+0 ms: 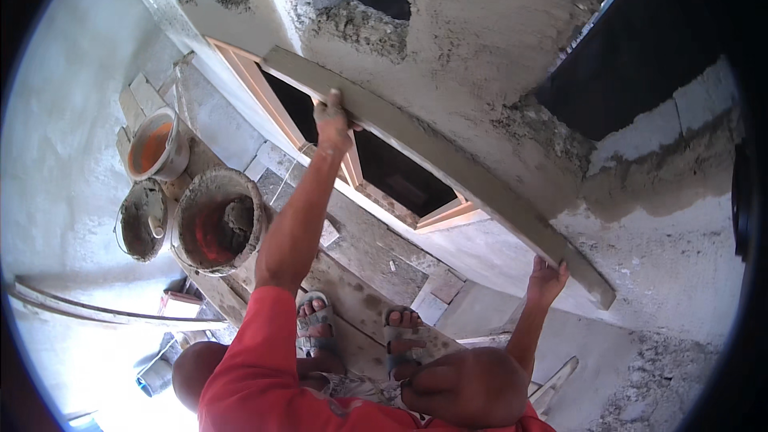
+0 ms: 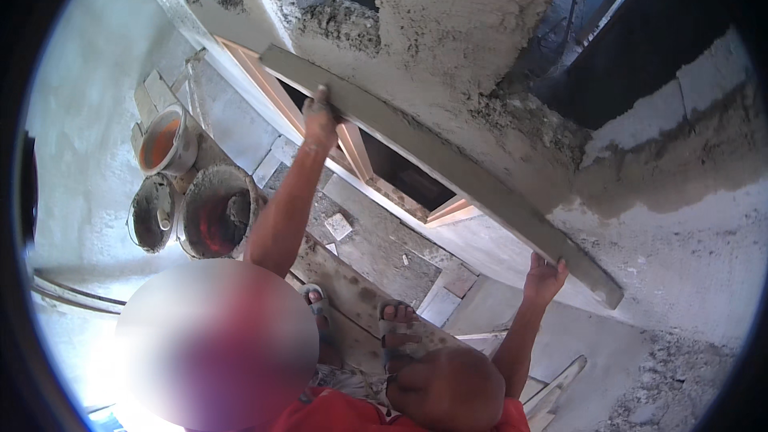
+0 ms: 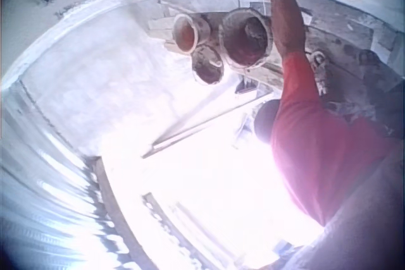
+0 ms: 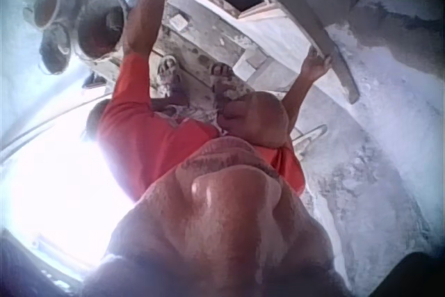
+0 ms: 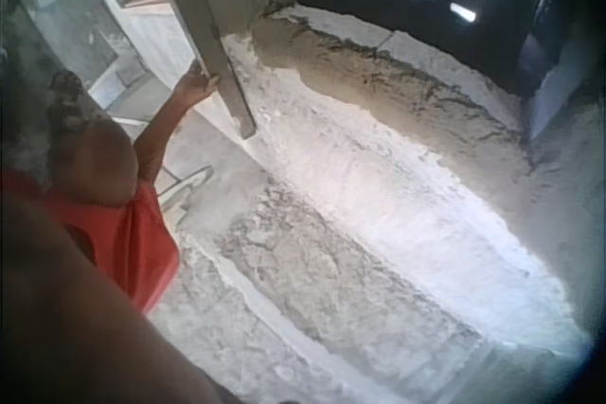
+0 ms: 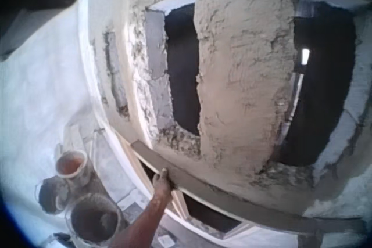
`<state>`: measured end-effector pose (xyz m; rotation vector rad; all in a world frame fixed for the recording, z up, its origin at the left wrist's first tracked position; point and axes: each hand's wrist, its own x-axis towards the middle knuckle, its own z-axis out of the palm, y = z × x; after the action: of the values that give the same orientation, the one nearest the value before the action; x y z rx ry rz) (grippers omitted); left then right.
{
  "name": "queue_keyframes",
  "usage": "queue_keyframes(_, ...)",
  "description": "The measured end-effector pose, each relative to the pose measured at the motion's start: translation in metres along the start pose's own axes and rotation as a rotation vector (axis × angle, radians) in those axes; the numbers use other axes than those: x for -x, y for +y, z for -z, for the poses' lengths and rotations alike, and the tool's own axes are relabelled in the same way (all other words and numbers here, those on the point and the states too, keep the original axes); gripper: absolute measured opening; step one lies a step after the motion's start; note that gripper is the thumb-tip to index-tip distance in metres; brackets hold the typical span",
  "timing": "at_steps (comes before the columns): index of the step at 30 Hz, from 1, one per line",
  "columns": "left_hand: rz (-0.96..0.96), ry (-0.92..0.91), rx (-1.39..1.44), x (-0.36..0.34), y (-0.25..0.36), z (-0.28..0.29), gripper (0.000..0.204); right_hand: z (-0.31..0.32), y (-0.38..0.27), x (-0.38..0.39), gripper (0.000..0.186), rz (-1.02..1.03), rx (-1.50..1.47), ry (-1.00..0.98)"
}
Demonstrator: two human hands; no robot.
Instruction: The person applies plaster to the wall area around a window frame using a trowel and then smooths it using a long wooden board.
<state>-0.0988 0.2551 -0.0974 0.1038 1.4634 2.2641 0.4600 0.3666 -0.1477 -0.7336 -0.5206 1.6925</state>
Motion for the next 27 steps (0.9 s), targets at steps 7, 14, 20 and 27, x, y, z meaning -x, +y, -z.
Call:
queue_keyframes(7, -0.027, -0.052, -0.04, -0.045, 0.089, 0.002, 0.033, -0.09, -0.011, 0.023, 0.048, 0.089, 0.034, -0.003)
queue_keyframes(14, -0.006, -0.238, -0.159, -0.079, 0.19, 0.006, 0.034, -0.179, -0.045, 0.046, 0.04, 0.171, 0.055, -0.03)
queue_keyframes(20, -0.015, -0.419, -0.033, -0.043, 0.242, -0.006, 0.03, -0.195, -0.093, 0.054, 0.042, 0.299, 0.033, -0.177)
queue_keyframes(27, -0.016, -0.241, 0.145, 0.084, 0.179, 0.001, 0.037, -0.148, -0.124, 0.092, 0.049, 0.458, -0.055, -0.235)
